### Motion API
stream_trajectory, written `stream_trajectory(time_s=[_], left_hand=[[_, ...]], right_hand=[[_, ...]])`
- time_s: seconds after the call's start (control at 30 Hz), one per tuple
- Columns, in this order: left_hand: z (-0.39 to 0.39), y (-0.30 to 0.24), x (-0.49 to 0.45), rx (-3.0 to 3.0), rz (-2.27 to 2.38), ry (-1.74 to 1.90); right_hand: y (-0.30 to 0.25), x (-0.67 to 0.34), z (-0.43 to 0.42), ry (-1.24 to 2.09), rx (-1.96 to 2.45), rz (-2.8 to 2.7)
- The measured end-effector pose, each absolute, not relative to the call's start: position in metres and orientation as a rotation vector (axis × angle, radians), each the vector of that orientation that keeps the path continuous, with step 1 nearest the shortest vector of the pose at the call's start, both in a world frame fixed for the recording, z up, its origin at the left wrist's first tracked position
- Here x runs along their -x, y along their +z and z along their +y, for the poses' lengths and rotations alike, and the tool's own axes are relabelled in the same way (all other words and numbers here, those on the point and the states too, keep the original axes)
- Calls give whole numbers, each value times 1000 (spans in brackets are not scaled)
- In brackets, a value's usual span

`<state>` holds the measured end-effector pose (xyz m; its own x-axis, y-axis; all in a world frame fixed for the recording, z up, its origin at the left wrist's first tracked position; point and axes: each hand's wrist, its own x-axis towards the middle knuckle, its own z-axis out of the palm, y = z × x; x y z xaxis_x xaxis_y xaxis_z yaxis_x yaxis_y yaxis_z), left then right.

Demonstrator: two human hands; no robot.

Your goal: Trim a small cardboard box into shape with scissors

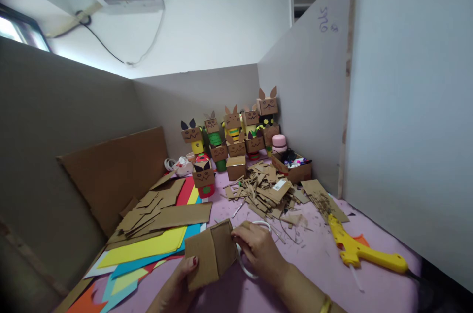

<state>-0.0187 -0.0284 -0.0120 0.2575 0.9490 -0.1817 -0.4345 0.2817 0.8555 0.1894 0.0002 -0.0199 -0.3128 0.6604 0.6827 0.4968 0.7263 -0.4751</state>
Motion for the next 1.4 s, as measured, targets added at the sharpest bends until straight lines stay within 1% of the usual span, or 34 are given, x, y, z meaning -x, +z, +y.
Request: stream_trajectory(time_s=[0.3,0.7,1.07,1.4], left_hand=[[-27,-23,23,-780,829,1063],[-29,-11,18,-883,769,1014],[-27,-18,22,-855,791,1031],[-25,-19,21,-814,847,1041]], right_hand=[[-18,-196,9,95,838,-2161],[-18,-196,8,115,884,-2237],[-24,-197,8,152,914,-2207],[-23,-194,10,92,887,-2242]])
